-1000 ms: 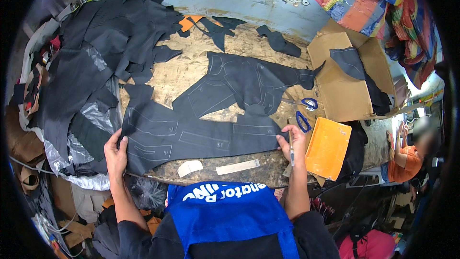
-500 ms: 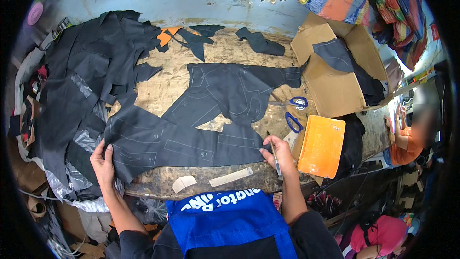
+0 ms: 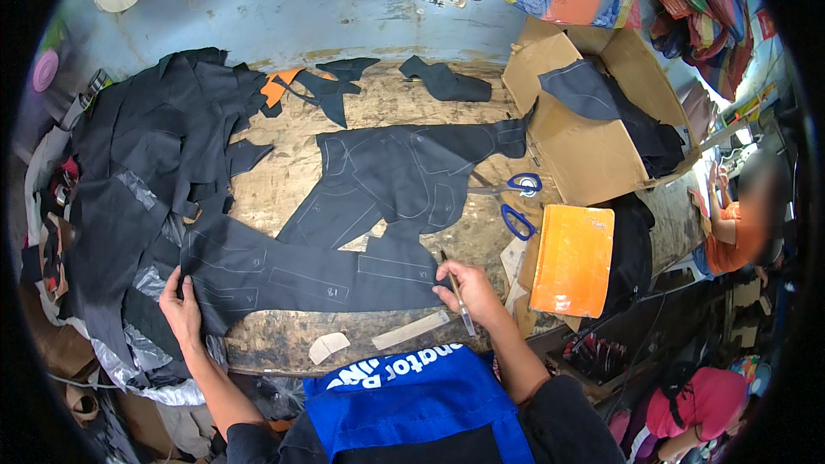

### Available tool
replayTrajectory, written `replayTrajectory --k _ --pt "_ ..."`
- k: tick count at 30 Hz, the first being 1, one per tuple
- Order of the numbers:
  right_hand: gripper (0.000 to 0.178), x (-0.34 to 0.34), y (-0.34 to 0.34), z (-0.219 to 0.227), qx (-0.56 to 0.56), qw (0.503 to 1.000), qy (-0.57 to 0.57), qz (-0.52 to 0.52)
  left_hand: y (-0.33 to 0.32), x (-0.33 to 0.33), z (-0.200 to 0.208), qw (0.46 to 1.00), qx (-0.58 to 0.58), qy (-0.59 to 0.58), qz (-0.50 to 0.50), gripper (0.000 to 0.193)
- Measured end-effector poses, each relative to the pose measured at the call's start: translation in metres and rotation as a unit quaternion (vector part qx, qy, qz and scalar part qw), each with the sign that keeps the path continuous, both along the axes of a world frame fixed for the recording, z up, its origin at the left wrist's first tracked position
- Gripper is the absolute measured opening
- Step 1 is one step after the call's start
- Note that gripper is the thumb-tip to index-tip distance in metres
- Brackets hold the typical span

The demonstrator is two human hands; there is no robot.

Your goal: The person lays out black fabric on a work table, uses a ruler and marker to draw cutting lines, then cuts the fabric with scissors. The person repeats measuring, marking, and cutting on additional fabric pieces.

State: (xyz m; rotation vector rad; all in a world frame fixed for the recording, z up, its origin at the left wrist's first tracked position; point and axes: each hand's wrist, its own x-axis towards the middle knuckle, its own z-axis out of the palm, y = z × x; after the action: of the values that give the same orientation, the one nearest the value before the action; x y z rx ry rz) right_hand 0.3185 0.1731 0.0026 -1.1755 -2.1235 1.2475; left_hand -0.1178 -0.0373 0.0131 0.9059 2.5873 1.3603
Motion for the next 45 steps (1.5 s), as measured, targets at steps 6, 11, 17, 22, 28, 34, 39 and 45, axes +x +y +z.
replayTrajectory --k 6,11,17,22,28,34,39,45 --pt "0.020 0.010 0.010 -0.003 0.060 0.997 0.049 -0.023 0.004 -0.007 -0.002 0.995 0.067 -0.058 -0.037 0.026" --pt "0.020 0.024 0.031 -0.007 0.048 0.997 0.014 -0.055 0.011 0.001 -0.011 0.992 -0.030 -0.096 -0.071 0.027" --pt "0.025 0.016 0.027 0.006 0.284 0.950 -0.063 -0.116 0.016 0.011 -0.027 0.988 -0.119 -0.040 -0.091 0.020" --pt "0.030 0.014 -0.009 0.020 0.127 0.973 -0.008 0.193 0.012 0.004 -0.031 0.983 -0.146 -0.053 -0.095 0.029" --pt "0.026 0.007 -0.027 0.011 0.174 0.963 -0.002 0.206 0.015 0.009 -0.036 0.990 -0.076 -0.078 -0.092 0.045" --pt "0.013 0.018 0.020 0.027 0.118 0.986 0.086 0.078 0.047 0.044 -0.013 0.986 -0.057 0.130 0.090 0.045" --pt "0.025 0.037 0.123 0.048 0.044 0.929 0.280 -0.238 0.152 0.108 -0.005 0.995 -0.043 0.019 -0.091 0.053" --pt "0.031 0.047 0.146 0.045 0.033 0.880 0.380 -0.283 0.296 0.176 -0.005 0.974 -0.189 0.014 -0.121 0.107"
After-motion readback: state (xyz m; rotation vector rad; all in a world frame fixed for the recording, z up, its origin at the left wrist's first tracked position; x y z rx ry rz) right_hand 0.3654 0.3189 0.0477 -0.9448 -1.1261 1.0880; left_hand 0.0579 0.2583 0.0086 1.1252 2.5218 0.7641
